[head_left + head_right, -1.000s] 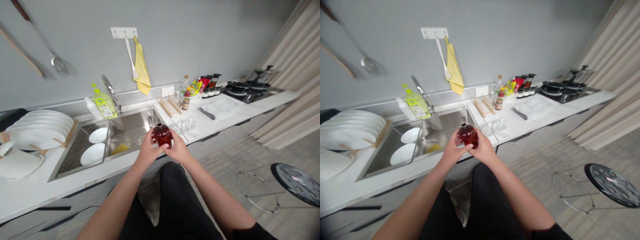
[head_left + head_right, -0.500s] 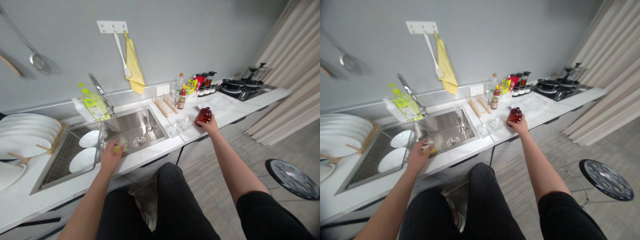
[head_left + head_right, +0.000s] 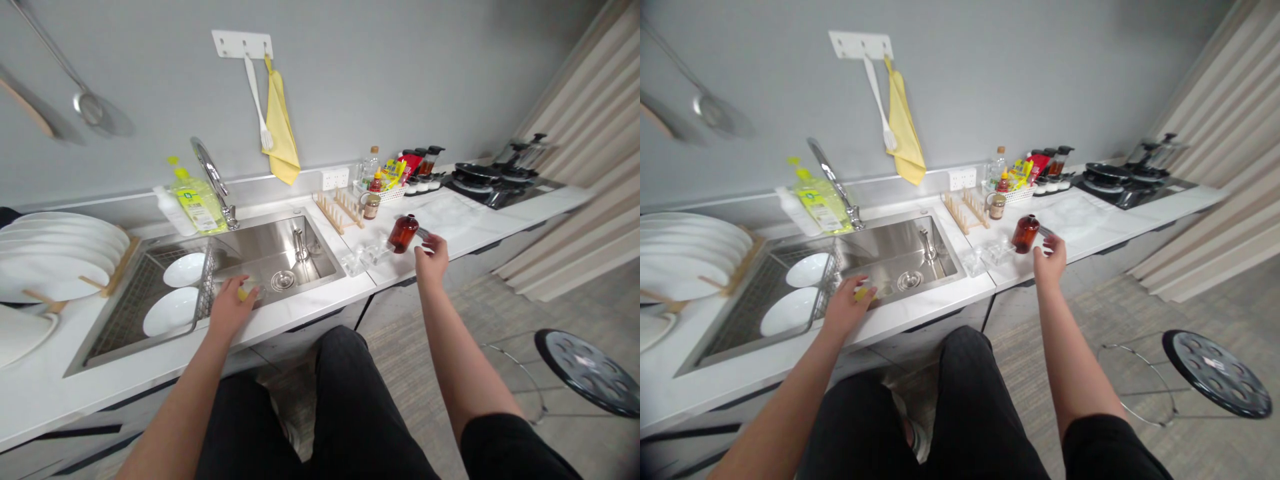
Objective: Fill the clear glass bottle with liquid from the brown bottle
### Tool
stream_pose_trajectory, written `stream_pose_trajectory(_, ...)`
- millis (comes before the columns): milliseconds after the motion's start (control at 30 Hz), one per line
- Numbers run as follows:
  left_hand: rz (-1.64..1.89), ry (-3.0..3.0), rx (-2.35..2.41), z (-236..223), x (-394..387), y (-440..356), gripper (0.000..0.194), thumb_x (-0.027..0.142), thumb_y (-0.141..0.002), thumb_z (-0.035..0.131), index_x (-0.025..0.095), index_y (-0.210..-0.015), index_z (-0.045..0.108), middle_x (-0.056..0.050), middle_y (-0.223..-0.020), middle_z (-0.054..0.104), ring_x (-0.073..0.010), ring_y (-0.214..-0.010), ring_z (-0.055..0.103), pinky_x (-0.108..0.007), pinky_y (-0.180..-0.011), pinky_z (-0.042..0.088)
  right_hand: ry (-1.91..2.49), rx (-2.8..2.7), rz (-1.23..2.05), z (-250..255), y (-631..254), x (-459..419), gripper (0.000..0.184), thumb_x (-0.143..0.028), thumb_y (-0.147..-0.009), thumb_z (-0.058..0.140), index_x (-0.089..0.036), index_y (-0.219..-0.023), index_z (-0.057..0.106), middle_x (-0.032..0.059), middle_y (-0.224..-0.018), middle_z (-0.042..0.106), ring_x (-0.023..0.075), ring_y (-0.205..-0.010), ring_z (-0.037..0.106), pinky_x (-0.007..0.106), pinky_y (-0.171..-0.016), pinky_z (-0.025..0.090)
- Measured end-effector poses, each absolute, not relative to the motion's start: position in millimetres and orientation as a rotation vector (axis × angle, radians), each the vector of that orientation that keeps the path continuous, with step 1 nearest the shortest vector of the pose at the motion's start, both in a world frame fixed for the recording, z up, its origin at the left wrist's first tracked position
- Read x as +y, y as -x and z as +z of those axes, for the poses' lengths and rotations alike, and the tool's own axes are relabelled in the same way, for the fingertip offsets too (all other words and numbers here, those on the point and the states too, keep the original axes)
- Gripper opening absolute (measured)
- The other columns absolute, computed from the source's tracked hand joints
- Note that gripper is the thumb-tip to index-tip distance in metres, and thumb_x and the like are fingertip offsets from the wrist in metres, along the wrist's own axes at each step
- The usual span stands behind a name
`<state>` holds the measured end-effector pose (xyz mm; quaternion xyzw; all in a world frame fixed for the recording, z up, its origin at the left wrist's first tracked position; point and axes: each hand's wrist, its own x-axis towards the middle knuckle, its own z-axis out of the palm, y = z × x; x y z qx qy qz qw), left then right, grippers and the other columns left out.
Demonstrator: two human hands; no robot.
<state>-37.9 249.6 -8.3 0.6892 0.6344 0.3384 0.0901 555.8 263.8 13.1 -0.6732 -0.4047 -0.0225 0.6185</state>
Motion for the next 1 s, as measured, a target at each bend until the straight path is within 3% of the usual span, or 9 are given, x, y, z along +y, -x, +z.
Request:
stream_pose_trajectory(100, 1.044, -1.993, 1.884, -7, 250, 38, 0.053, 0.060, -0.097, 0.069, 0.022, -0.134, 0.076, -0.017, -0.129, 0.077, -0.0377, -0.118, 0.077, -0.056, -0.113, 0.061, 1.483, -1.030, -0.077, 15, -495, 222, 0.027, -0.040, -0.090, 0.064, -0.023, -0.110, 0.069, 0.0049, -0.093, 0.072, 0.0241, -0.077, 0.064, 0.039, -0.075, 0.053)
stream_pose_trajectory(167, 1.123, -1.917, 1.854, -4, 249, 39, 0.050, 0.059, -0.095, 0.070, 0.023, -0.128, 0.077, -0.016, -0.125, 0.079, -0.0364, -0.116, 0.076, -0.054, -0.110, 0.061, 1.408, -1.236, 0.049, 14, -445, 202, 0.015, -0.040, -0.094, 0.067, -0.025, -0.097, 0.066, 0.0005, -0.079, 0.065, 0.0222, -0.070, 0.057, 0.037, -0.070, 0.048)
stream_pose_trajectory(233, 1.212, -1.829, 1.830, -1, 246, 40, 0.042, 0.059, -0.094, 0.071, 0.024, -0.116, 0.077, -0.013, -0.118, 0.080, -0.0331, -0.109, 0.076, -0.048, -0.102, 0.062, 1.302, -1.524, 0.245, 15, -395, 194, 0.024, -0.041, -0.097, 0.069, -0.027, -0.081, 0.059, -0.0013, -0.069, 0.057, 0.0206, -0.065, 0.052, 0.035, -0.066, 0.042)
stream_pose_trajectory(333, 1.285, -1.738, 1.858, 2, 240, 44, 0.035, 0.059, -0.097, 0.066, 0.025, -0.091, 0.069, -0.006, -0.091, 0.076, -0.0254, -0.085, 0.070, -0.038, -0.085, 0.057, 1.126, -1.863, 0.495, 16, -337, 202, 0.043, -0.044, -0.100, 0.071, -0.026, -0.070, 0.046, -0.0041, -0.062, 0.047, 0.0166, -0.061, 0.044, 0.033, -0.064, 0.035)
stream_pose_trajectory(400, 1.313, -1.700, 1.888, 2, 237, 47, 0.042, 0.061, -0.102, 0.060, 0.026, -0.079, 0.058, 0.000, -0.074, 0.063, -0.0215, -0.074, 0.061, -0.034, -0.075, 0.050, 1.059, -1.978, 0.613, 17, -311, 214, 0.049, -0.047, -0.100, 0.072, -0.026, -0.068, 0.042, -0.0051, -0.062, 0.044, 0.0153, -0.060, 0.042, 0.032, -0.064, 0.032)
stream_pose_trajectory(500, 1.352, -1.668, 1.886, 1, 234, 51, 0.051, 0.063, -0.105, 0.055, 0.026, -0.072, 0.046, 0.003, -0.067, 0.050, -0.0189, -0.070, 0.054, -0.033, -0.070, 0.042, 1.084, -1.971, 0.683, 14, -293, 228, 0.053, -0.055, -0.098, 0.075, -0.026, -0.067, 0.043, -0.0053, -0.062, 0.044, 0.0153, -0.061, 0.040, 0.031, -0.063, 0.029)
stream_pose_trajectory(733, 1.375, -1.670, 1.790, 5, 234, 48, 0.053, 0.063, -0.104, 0.057, 0.025, -0.068, 0.047, 0.001, -0.066, 0.050, -0.0193, -0.071, 0.051, -0.034, -0.070, 0.038, 1.120, -1.794, 0.739, 8, -307, 222, 0.050, -0.065, -0.092, 0.080, -0.026, -0.072, 0.056, -0.0037, -0.063, 0.050, 0.0169, -0.060, 0.044, 0.031, -0.061, 0.035)
stream_pose_trajectory(900, 1.374, -1.654, 1.753, 8, 234, 48, 0.048, 0.063, -0.102, 0.058, 0.025, -0.072, 0.058, 0.000, -0.069, 0.058, -0.0212, -0.073, 0.056, -0.034, -0.071, 0.039, 1.299, -1.544, 0.348, 1, -356, 206, 0.023, -0.047, -0.094, 0.075, -0.026, -0.092, 0.065, -0.0020, -0.074, 0.059, 0.0198, -0.064, 0.051, 0.035, -0.066, 0.042)
stream_pose_trajectory(1000, 1.362, -1.650, 1.755, 9, 234, 48, 0.047, 0.064, -0.101, 0.058, 0.025, -0.075, 0.063, -0.001, -0.071, 0.063, -0.0221, -0.076, 0.059, -0.035, -0.073, 0.041, 1.413, -1.489, 0.072, -3, -387, 199, 0.019, -0.041, -0.090, 0.074, -0.026, -0.096, 0.064, -0.0009, -0.082, 0.061, 0.0216, -0.069, 0.054, 0.037, -0.072, 0.044)
